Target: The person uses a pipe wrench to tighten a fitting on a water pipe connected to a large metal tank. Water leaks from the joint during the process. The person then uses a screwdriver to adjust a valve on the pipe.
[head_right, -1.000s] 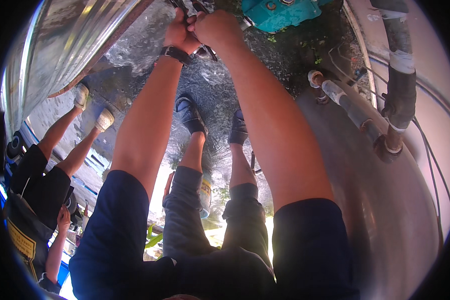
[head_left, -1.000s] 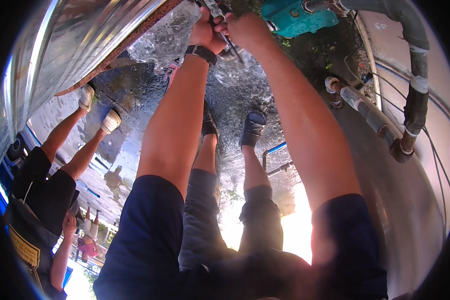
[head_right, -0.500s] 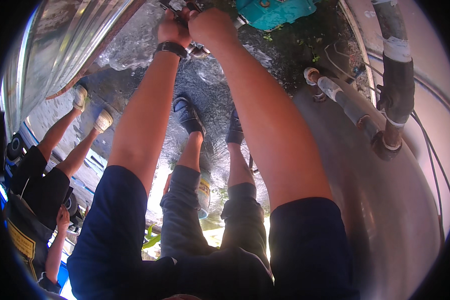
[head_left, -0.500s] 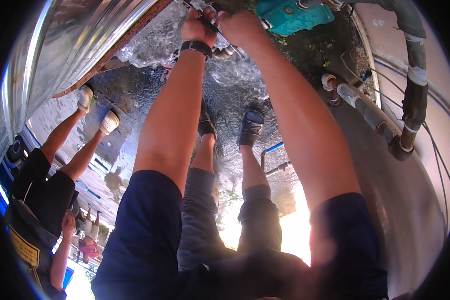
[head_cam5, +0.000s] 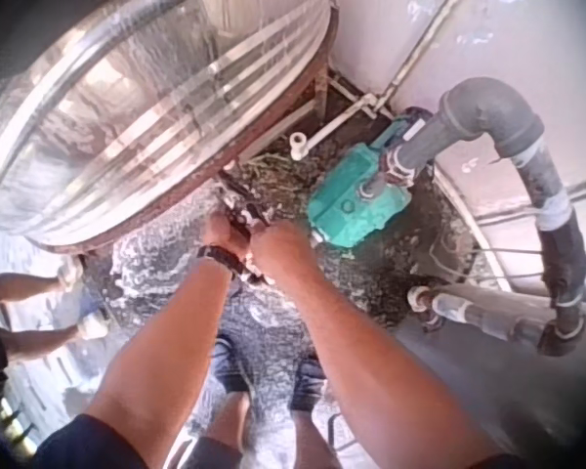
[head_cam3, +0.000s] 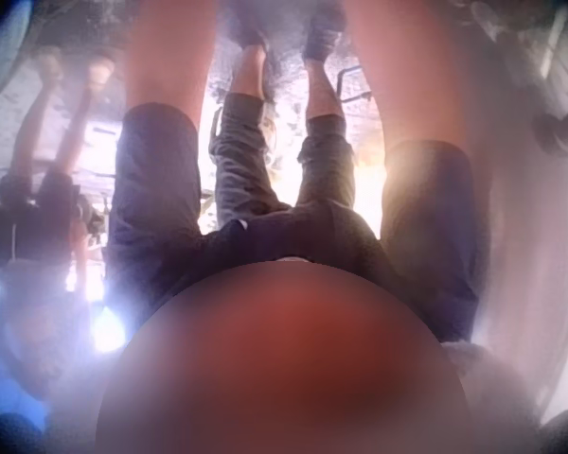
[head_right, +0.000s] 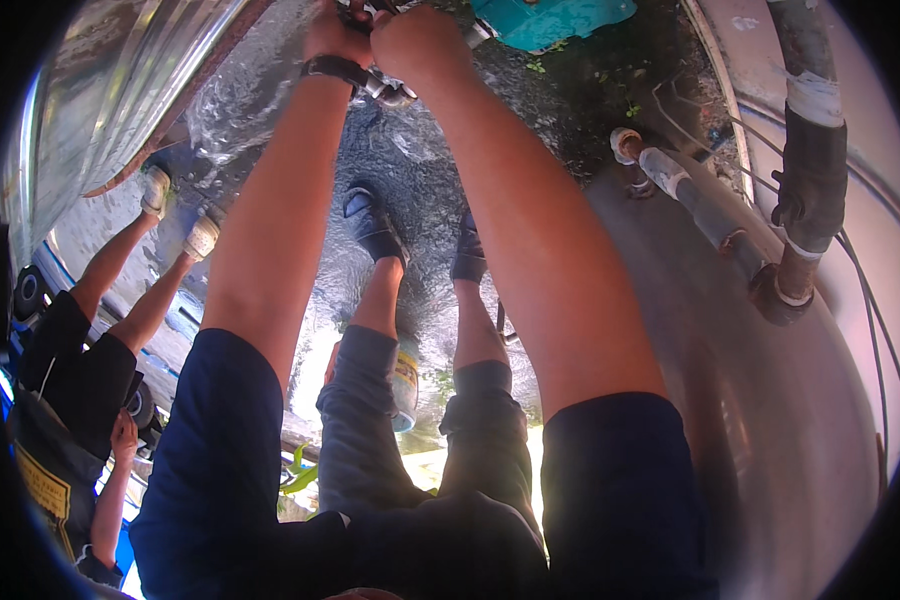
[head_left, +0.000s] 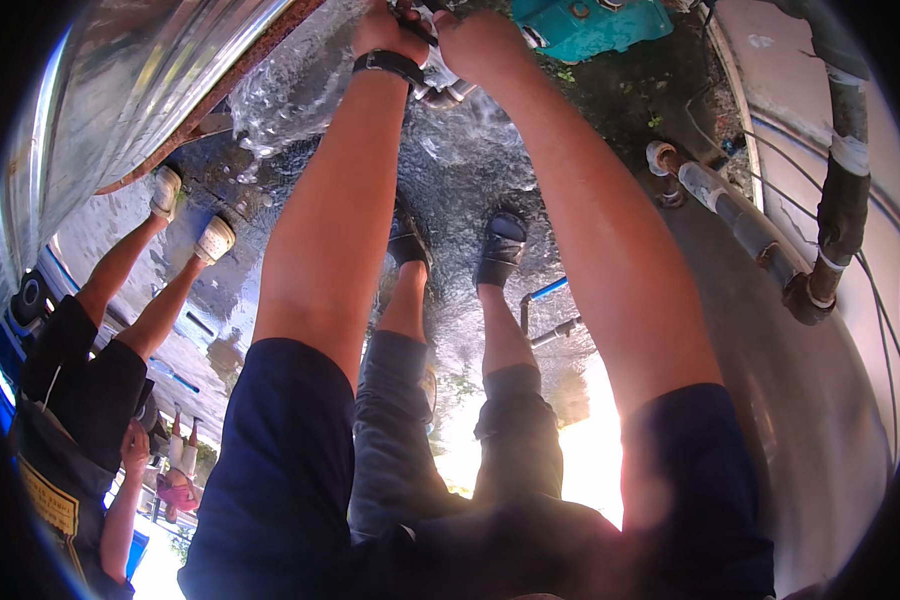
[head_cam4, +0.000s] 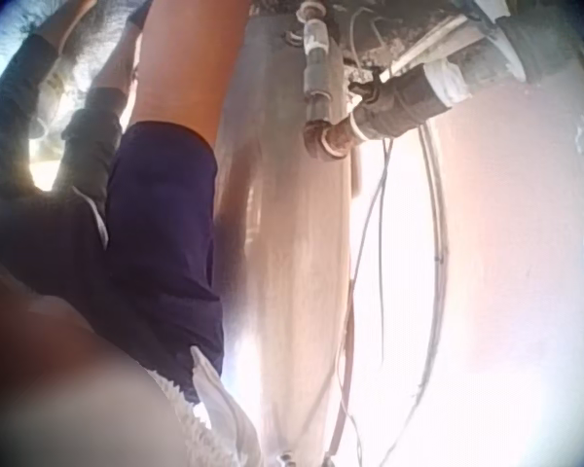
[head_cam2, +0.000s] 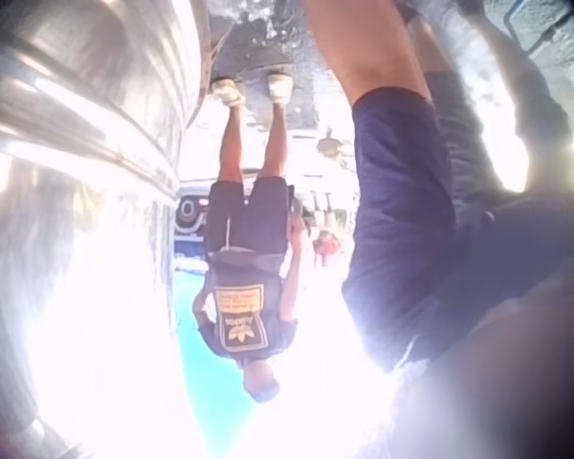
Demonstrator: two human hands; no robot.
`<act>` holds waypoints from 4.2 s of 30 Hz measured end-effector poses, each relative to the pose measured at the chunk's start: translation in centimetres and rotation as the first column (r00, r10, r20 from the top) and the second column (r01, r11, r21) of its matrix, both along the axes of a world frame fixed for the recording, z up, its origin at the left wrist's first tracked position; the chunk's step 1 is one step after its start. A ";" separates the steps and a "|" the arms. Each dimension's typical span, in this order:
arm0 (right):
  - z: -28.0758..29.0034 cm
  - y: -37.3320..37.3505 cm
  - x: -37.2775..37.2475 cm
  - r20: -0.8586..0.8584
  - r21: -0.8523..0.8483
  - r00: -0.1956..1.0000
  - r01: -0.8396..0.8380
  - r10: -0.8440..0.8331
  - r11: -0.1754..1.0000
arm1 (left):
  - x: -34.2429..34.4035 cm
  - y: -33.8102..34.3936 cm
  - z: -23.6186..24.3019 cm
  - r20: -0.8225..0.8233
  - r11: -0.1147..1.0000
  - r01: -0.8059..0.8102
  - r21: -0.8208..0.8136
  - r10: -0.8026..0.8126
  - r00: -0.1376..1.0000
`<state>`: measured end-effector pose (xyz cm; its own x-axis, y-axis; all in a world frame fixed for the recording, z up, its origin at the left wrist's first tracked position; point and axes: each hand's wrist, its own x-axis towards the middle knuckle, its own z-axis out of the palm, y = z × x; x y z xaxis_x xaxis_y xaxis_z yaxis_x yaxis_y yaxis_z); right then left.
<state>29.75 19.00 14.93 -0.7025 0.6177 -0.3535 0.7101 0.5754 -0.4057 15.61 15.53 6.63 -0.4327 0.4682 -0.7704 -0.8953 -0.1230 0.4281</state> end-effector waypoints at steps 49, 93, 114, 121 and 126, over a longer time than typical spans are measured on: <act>11.4 4.5 -7.7 0.016 -0.342 0.990 0.134 -0.137 0.930 | -0.1 -1.7 3.0 -0.049 0.880 0.420 0.220 -0.420 0.906; 6.1 1.3 0.9 0.056 -0.807 0.760 0.416 -0.647 0.419 | 10.8 -6.3 6.5 0.242 0.980 0.177 0.087 -0.194 0.951; 3.1 -0.9 2.1 0.002 -0.208 0.845 0.523 -0.534 0.827 | 11.3 -5.6 5.7 0.127 0.978 0.199 -0.065 -0.190 0.974; 1.7 -1.0 2.7 -0.008 -0.265 0.863 0.485 -0.505 0.834 | 9.6 -4.7 9.0 0.194 0.952 0.257 -0.168 -0.223 0.955; -0.2 -1.0 3.0 -0.159 -0.295 0.821 0.491 -0.549 0.820 | 6.0 -3.7 15.2 0.184 0.904 0.377 -0.203 -0.343 0.921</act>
<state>32.75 18.00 14.74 -0.3762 0.8340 -0.4036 0.7471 0.0155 -0.6645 21.57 11.83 21.84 -0.1475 0.3735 -0.9158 -0.9125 0.3058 0.2717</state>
